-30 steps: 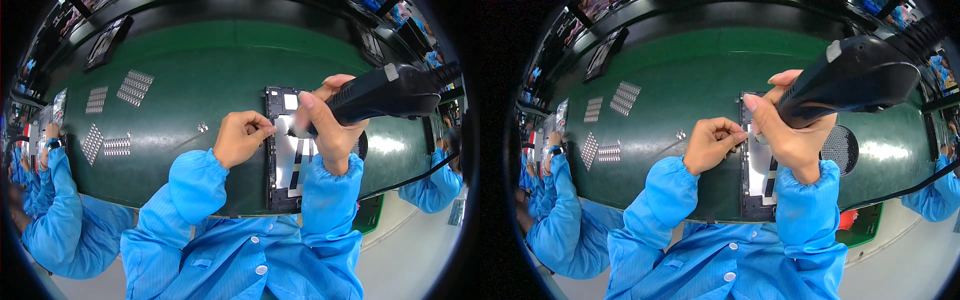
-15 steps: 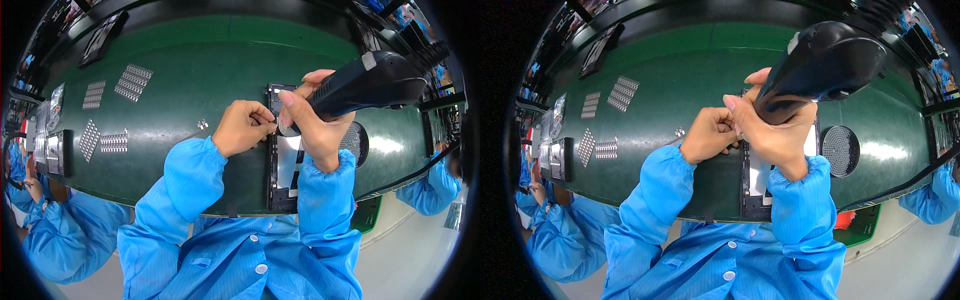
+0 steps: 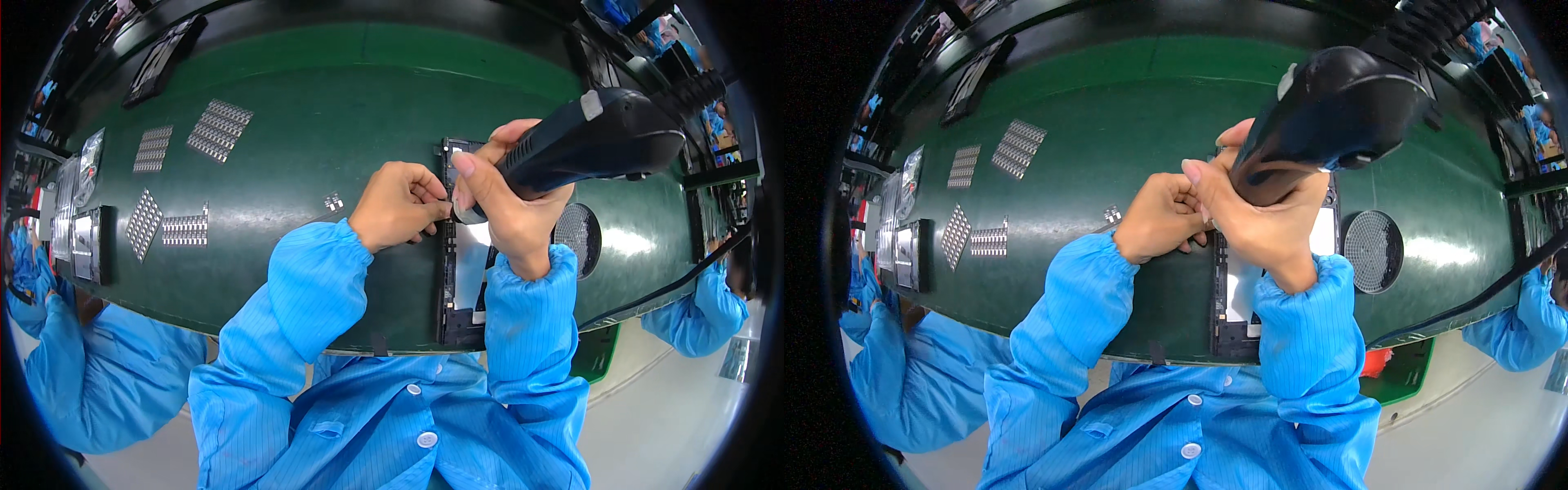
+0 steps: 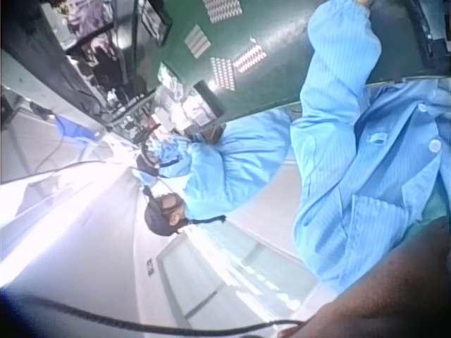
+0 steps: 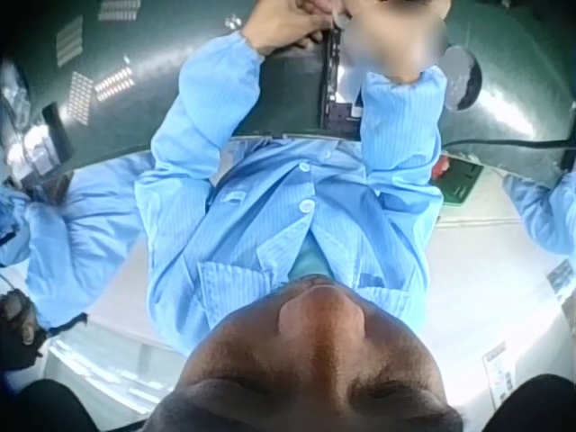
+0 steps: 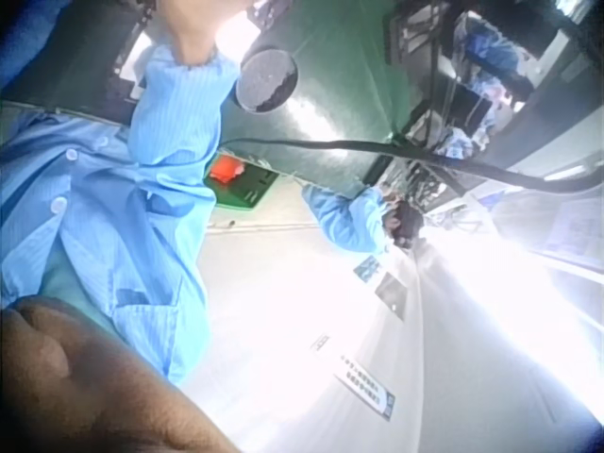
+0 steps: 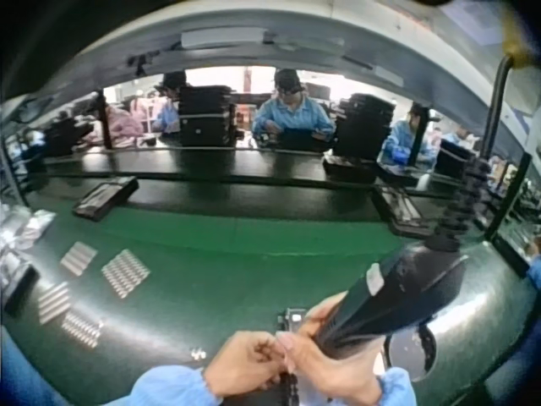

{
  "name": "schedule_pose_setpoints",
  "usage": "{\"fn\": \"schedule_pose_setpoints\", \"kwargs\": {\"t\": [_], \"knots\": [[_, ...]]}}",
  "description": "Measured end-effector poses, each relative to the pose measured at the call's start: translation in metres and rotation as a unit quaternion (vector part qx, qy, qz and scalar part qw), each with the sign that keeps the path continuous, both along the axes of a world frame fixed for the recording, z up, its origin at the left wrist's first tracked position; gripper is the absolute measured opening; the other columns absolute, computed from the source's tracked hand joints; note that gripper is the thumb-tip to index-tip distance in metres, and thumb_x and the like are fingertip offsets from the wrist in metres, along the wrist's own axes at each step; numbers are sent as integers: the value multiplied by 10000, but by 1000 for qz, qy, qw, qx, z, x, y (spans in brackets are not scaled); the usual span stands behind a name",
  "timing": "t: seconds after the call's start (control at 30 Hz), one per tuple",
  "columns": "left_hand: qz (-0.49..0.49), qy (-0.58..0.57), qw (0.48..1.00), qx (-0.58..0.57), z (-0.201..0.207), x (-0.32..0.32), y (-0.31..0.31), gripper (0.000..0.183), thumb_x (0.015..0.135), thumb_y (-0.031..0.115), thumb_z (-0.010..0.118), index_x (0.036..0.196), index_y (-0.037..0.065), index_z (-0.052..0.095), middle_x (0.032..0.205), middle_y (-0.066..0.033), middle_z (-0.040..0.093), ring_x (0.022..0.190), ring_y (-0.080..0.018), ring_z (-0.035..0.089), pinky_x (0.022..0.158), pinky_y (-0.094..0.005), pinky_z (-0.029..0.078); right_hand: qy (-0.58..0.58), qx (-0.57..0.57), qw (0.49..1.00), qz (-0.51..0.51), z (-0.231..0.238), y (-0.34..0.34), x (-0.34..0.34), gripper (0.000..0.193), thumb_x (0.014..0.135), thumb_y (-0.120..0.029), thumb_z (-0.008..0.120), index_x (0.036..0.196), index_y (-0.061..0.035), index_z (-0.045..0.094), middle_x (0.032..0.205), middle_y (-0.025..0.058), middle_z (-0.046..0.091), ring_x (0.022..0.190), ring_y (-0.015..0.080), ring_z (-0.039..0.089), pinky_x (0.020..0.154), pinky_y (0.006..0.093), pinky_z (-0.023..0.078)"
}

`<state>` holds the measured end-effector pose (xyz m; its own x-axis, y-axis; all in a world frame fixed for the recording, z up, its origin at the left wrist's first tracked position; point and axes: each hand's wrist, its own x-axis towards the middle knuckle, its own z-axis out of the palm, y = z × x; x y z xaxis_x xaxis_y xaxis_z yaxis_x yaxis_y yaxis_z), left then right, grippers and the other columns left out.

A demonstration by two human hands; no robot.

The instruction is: The recorder uses an electric screwdriver to install internal components and fasten screws into electronic device frames.

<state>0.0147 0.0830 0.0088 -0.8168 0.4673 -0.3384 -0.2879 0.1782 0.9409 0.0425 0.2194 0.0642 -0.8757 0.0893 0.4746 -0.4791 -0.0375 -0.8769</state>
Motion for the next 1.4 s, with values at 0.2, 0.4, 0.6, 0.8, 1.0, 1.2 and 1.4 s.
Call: {"fn": "schedule_pose_setpoints", "kwargs": {"t": [0.2, 0.4, 0.6, 0.8, 1.0, 1.2, 1.4], "knots": [[-4, 17, 1000, 1, 0, -1, -1, 120, 754, 37, 668, 839, -17, 602, 754, -78, 651, 588, -128, 641, 429, -247, 498, 36, 92, 995, 5, -3, -7, 6, 336, 751, 121, 662, 993, 1, 462, 615, 78, 552, 508, 125, 548, 490, 247, 461], [-1, 10, 1000, -7, 3, -2, -2, 203, 765, 62, 686, 902, -41, 579, 750, -92, 648, 583, -133, 639, 436, -246, 500, 6, 63, 998, -29, -5, -5, 8, 363, 741, 120, 669, 1009, -14, 465, 646, 89, 577, 540, 128, 573, 508, 244, 472], [-17, -40, 999, -15, 12, -3, 5, 325, 780, 165, 735, 942, -55, 558, 717, -88, 608, 534, -122, 594, 414, -249, 470, 54, -58, 991, -109, 27, 41, 26, 408, 734, 96, 667, 1069, -22, 465, 620, 73, 571, 494, 126, 551, 490, 229, 445], [6, -13, 1000, -6, 12, 2, 3, 294, 795, 147, 714, 958, -30, 546, 751, -72, 611, 577, -114, 602, 449, -228, 470, 105, -95, 971, -194, 39, 115, 44, 433, 746, 61, 661, 1117, 25, 440, 604, 84, 562, 455, 164, 526, 487, 303, 464], [16, -15, 967, 256, 21, 36, 28, 481, 811, -22, 633, 1235, -34, 405, 1052, -149, 622, 941, -181, 625, 781, -285, 522, 72, -108, 958, -254, 21, 162, 43, 460, 746, 73, 656, 1155, 83, 447, 590, 68, 559, 451, 150, 525, 473, 290, 453], [10, -19, 975, 222, 11, 38, 34, 630, 770, -121, 614, 1324, -48, 322, 1229, -181, 532, 1119, -232, 546, 957, -345, 447, 36, -90, 955, -282, 0, 172, 21, 404, 741, 63, 681, 1109, 64, 513, 596, 46, 576, 478, 129, 550, 476, 255, 435], [7, -25, 979, 201, 13, 37, 34, 618, 768, -130, 604, 1314, -67, 320, 1209, -189, 546, 1111, -235, 556, 950, -343, 454, 16, -92, 958, -272, -13, 174, 5, 353, 733, 50, 712, 1047, 33, 551, 612, 37, 589, 479, 113, 556, 451, 243, 431]]}}
